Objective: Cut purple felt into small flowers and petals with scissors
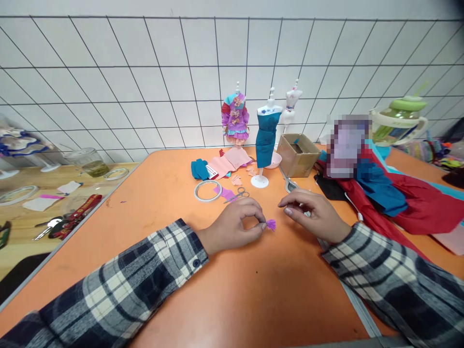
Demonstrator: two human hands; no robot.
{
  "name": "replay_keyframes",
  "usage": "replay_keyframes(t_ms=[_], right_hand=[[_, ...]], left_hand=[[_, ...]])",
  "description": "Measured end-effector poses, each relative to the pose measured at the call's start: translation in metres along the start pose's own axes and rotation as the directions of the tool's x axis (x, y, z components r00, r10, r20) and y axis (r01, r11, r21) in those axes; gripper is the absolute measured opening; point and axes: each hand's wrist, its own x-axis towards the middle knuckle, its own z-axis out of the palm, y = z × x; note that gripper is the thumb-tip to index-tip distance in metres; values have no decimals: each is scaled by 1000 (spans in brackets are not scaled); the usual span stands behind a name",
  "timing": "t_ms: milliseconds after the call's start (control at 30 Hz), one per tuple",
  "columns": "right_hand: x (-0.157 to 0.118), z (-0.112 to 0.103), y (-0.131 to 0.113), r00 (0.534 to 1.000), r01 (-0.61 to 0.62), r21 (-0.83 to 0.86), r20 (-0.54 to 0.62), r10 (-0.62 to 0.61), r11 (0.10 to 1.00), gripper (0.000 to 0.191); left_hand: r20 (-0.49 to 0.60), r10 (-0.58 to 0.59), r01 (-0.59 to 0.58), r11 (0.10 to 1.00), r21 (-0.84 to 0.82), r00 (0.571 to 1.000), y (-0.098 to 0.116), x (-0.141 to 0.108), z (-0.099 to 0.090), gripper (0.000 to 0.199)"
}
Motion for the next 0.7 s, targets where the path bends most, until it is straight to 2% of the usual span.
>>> replay_keyframes(t_ms=[67, 167, 233, 367, 533, 600, 700], right_hand=[[-1, 1, -6, 995, 85, 47, -47, -83, 995, 13], [-3, 4, -19, 958, 274, -59, -75, -278, 960, 12], [-5, 7, -25, 945, 312, -106, -62, -320, 944, 16], [-9, 15, -28, 978, 191, 9, -88, -190, 982, 32], [-11, 23, -25, 995, 77, 130, -74, -68, 988, 16], [-11, 23, -25, 998, 30, 218, -64, -16, 975, 15], [-12, 20, -26, 1000, 4, 268, 12, -8, 964, 20]], left_hand=[[-39, 52, -48, 992, 115, 998, -2, 0, 2, 9], [-66, 70, -58, 983, 172, 995, -4, 0, 5, 7], [-78, 63, -49, 984, 171, 995, -4, 0, 7, 7], [-66, 76, -63, 982, 179, 995, -2, -1, 9, 8], [-75, 101, -88, 982, 165, 992, -1, -1, 8, 7], [-79, 104, -89, 982, 165, 991, -1, -1, 8, 7], [-83, 103, -87, 981, 175, 991, 0, -2, 8, 7]])
